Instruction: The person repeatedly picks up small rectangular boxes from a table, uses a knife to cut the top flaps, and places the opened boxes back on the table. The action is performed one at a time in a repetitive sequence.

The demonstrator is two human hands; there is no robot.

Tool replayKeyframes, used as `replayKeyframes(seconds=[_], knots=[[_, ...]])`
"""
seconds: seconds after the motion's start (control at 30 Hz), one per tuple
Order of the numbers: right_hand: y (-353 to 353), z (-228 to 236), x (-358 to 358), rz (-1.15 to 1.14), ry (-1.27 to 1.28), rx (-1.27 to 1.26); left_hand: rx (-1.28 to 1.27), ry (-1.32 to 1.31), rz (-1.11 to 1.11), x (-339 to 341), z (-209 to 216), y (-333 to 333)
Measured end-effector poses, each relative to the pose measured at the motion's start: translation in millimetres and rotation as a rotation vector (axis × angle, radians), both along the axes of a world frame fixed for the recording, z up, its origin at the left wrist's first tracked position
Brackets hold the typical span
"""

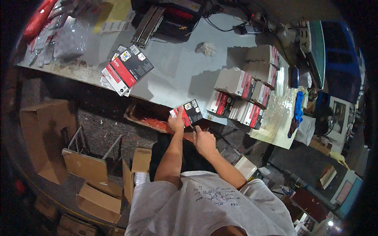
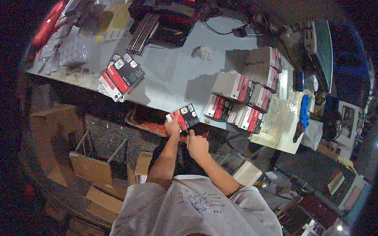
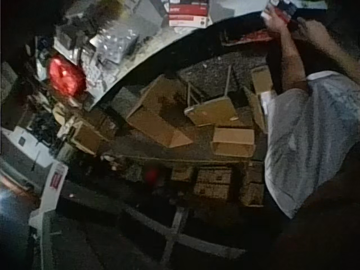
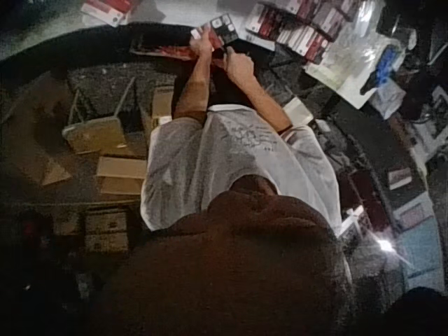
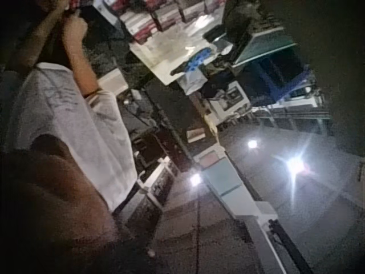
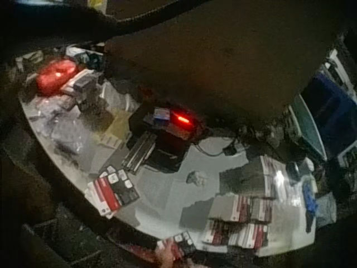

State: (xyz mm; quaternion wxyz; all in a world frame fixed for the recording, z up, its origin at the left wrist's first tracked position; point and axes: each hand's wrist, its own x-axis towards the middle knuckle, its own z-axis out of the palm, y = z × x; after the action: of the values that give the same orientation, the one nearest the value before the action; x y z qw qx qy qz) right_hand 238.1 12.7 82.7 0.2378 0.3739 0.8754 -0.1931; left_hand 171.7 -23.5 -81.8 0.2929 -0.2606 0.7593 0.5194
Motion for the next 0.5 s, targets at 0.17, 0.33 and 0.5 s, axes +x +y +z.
replayKeyframes(seconds=[0.17,0.33,0.5], knots=[[-24,-8,-18,0.029,-0.125,0.04,-0.063,0.03,0.0,5,-4,0],[-12,-10,-10,0.058,0.061,0.133,-0.014,0.052,0.009,9,-6,0],[-7,-5,2,0.04,-0.041,0.01,0.011,0.044,0.029,20,-4,0]])
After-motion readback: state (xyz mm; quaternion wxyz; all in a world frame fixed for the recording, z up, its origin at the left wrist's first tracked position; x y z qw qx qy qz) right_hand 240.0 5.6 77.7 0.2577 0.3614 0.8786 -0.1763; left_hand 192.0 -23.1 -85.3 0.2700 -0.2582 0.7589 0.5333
